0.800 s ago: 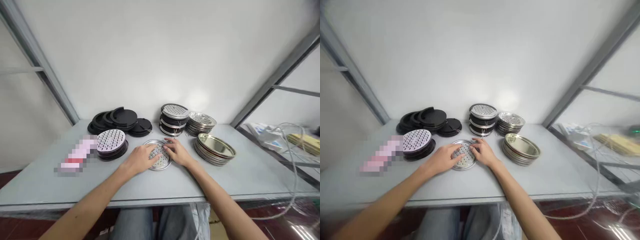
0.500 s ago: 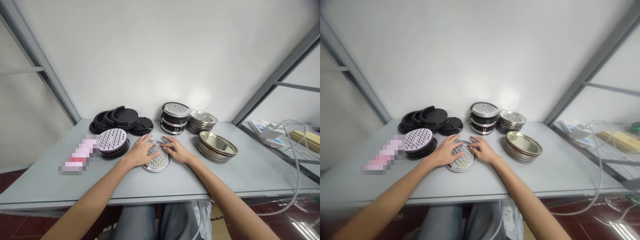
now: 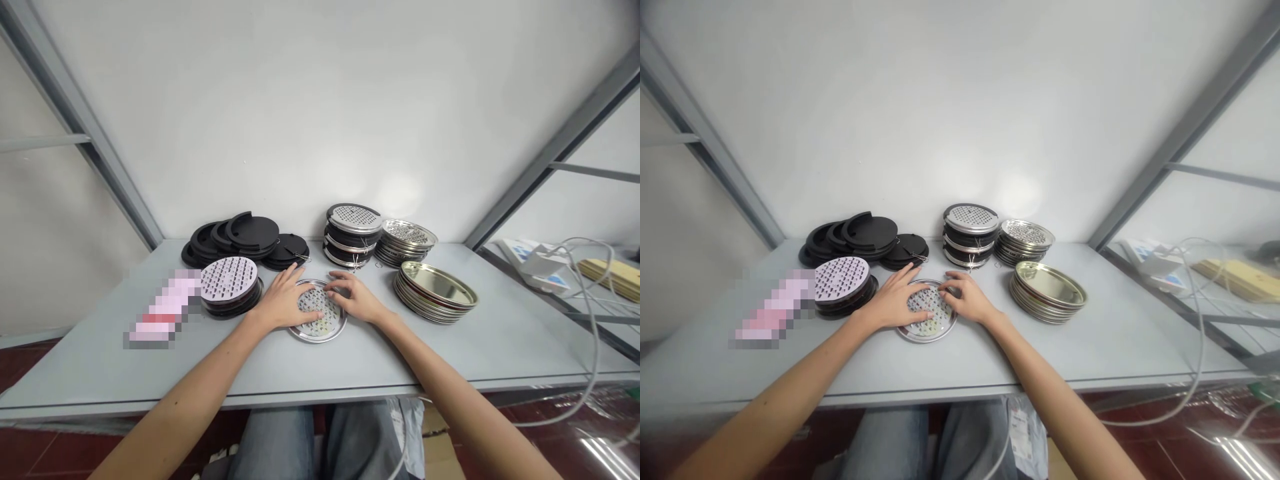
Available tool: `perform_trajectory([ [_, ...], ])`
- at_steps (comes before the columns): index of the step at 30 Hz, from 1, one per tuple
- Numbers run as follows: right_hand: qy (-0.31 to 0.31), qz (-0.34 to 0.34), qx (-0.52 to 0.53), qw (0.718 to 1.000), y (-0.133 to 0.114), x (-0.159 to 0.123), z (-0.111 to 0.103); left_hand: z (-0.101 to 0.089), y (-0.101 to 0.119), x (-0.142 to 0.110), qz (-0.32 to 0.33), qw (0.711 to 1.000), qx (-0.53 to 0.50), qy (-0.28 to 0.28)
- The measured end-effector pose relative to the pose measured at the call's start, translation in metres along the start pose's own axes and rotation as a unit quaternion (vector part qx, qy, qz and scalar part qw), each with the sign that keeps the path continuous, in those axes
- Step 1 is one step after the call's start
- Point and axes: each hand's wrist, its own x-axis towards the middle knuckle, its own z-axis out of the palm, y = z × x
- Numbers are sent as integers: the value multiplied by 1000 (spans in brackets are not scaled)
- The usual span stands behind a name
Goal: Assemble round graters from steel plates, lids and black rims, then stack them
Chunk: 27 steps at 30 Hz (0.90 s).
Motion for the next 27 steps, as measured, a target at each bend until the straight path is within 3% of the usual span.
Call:
perform_trajectory([
  [9, 1, -28, -80, 996, -5, 1, 13, -1, 6, 0, -2, 999, 39, 1],
  [27, 4, -93, -92, 991, -13, -3, 11, 2, 8, -1, 10, 999, 41, 6],
])
